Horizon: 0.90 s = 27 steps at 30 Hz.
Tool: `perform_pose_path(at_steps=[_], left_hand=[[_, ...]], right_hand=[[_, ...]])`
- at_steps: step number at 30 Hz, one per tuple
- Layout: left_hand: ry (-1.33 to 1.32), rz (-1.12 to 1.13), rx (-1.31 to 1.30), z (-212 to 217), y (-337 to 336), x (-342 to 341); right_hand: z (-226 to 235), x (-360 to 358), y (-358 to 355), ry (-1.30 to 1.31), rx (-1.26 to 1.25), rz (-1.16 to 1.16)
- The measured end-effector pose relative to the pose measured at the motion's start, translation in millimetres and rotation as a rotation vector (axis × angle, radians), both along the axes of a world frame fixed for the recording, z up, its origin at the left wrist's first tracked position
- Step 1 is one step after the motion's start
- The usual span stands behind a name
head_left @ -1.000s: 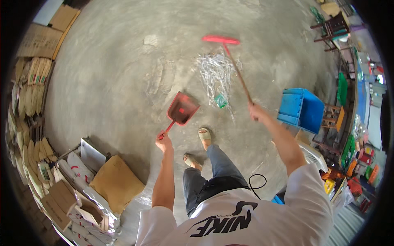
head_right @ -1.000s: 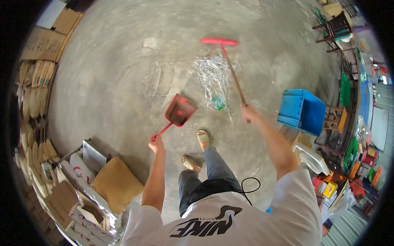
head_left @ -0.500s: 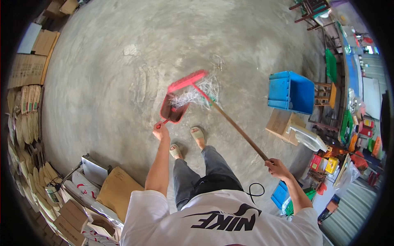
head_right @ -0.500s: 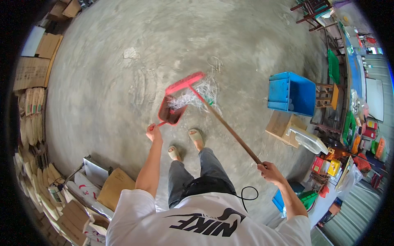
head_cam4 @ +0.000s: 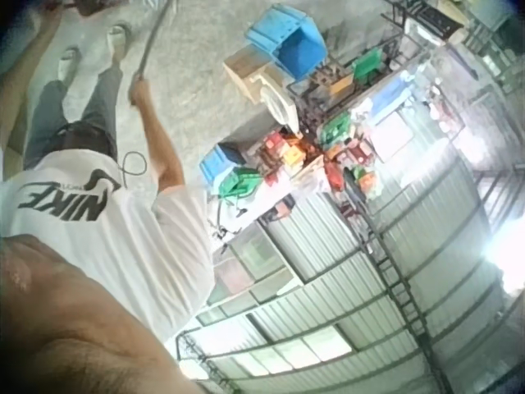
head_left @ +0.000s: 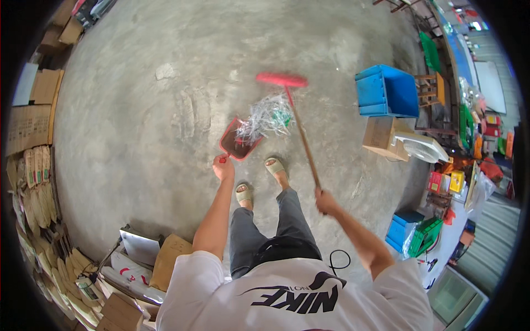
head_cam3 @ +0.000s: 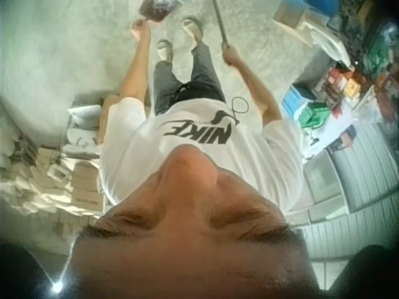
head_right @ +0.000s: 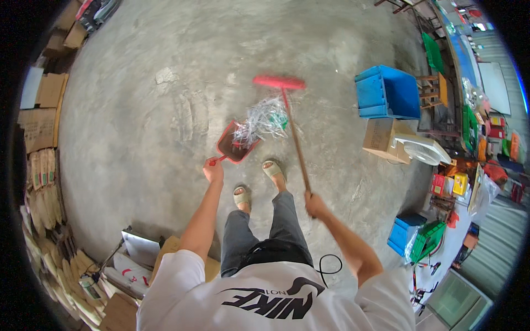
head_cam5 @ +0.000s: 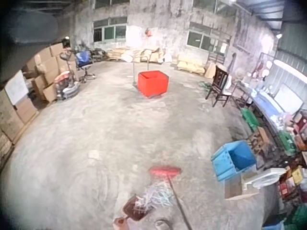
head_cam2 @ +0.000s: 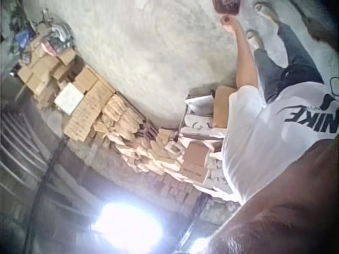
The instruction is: The person sweeps the workshop floor using a broom, picks up a dustpan, and sweeps the collected debris into the dustpan with the broom.
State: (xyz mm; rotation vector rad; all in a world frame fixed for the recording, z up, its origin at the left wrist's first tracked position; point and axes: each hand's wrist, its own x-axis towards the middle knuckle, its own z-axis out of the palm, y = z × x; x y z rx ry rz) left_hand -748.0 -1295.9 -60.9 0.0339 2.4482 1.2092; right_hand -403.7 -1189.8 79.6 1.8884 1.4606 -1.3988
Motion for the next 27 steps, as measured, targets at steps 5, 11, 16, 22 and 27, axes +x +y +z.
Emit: perform_pose_path(at_steps=[5,11,16,22,27], left_hand=[[0.010,-0.044,-0.077,14.1,4.4,-8.4],[-0.029,-0.071,-0.073,1.1,-13.4,-32.6],[0.028,-0.264,-0.043,16.3,-34.2,-54.1],[-0.008,-0.391,-0.034,2.2,-29.9,-60.3],[-0.067,-0.374,0.026,-10.2,-50.6,-60.9]], right_hand=[[136.5,31.6,-74.8,0.133,-0.220,-0.254],[223.4,64.0,-118.0,0.075,-0.349,-0.425],[195.5,29.3,-131.4,0.090,-0.314,-0.690],[117.2,-8.4,-168.1,0.256,-0.462,-0.860],[184.2,-9.1,-169.5,0.321,-0.656,-0.888]])
